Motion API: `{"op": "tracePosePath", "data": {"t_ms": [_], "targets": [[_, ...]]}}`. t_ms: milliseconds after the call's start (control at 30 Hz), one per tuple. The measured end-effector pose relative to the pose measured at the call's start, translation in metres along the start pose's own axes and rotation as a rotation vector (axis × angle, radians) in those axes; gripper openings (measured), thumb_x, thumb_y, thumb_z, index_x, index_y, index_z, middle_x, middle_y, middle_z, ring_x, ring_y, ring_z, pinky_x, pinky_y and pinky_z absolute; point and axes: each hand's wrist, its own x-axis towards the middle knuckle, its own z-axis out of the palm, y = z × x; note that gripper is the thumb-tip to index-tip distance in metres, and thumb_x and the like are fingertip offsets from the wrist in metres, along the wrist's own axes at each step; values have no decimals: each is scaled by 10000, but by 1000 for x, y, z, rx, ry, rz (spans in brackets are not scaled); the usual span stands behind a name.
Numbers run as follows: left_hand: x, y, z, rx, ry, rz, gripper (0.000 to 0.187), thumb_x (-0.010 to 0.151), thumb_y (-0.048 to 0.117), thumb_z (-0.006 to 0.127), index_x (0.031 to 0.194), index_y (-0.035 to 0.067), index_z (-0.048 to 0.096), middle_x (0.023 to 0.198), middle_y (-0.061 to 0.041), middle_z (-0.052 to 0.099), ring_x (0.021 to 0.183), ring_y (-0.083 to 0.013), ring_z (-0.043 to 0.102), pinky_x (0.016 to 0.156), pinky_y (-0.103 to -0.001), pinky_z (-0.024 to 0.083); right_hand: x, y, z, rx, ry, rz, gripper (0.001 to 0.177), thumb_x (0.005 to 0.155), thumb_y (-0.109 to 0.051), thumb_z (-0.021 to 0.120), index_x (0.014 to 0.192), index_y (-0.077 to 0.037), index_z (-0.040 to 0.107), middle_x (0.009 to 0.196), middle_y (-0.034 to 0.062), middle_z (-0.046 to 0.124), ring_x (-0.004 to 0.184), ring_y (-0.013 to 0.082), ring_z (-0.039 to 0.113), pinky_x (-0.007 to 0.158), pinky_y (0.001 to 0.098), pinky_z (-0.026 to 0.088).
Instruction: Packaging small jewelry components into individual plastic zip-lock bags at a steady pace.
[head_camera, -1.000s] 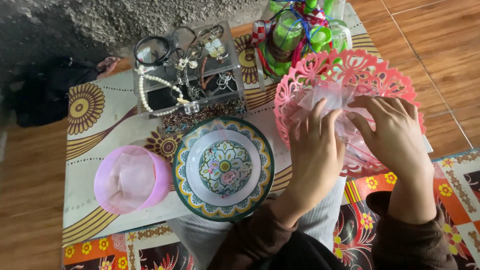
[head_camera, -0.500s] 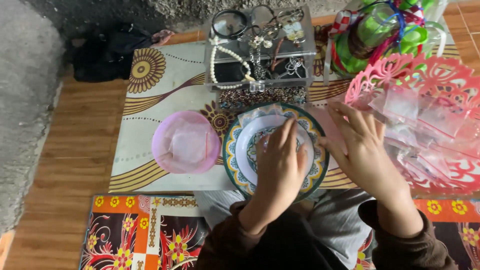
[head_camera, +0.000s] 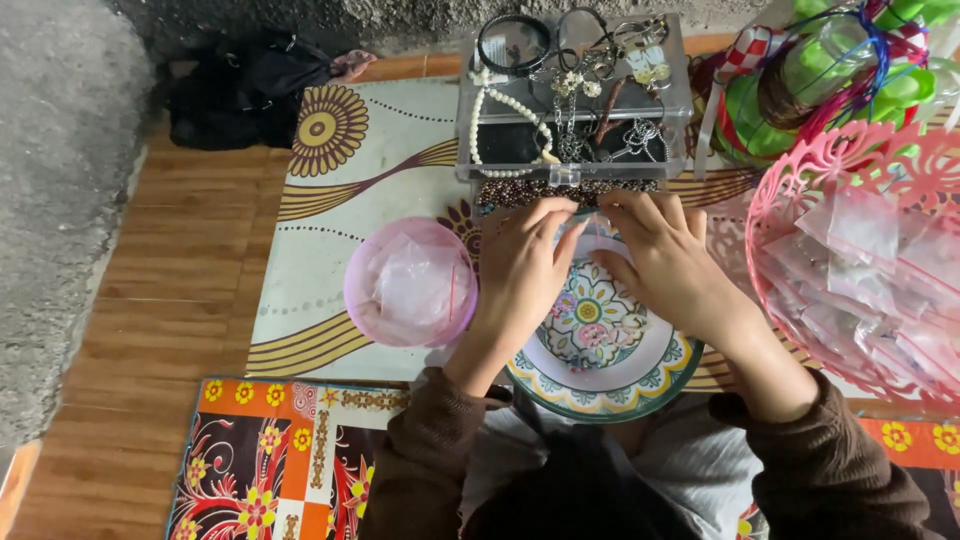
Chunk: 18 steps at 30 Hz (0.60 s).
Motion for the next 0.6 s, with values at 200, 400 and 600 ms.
{"op": "tracePosePath", "data": {"t_ms": [200,400,600], "targets": [[-7,-3,2,17,33,-25,171,997,273,656,885,168,732,834,21,726,782,-148,713,914,-405,474,8,5,5,139,4,-14,543,1016,-277,581,1496,-44,476,1286,58,561,1149,254,503,836,404,294],[-11,-5,9,148,230,64,195,936,345,685,788,228,640,689,113,624,638,-95,681,842,-321,511,7,18,24,116,143,13,344,988,-255,652,1271,-59,643,1106,58,545,954,252,499,772,370,378],[-6,8,-3,89,288,115,217,939,276,679,746,214,603,622,101,575,594,-116,638,777,-325,488,6,32,61,191,241,55,298,951,-254,691,1197,-87,699,956,54,589,909,291,575,757,378,485]]}}
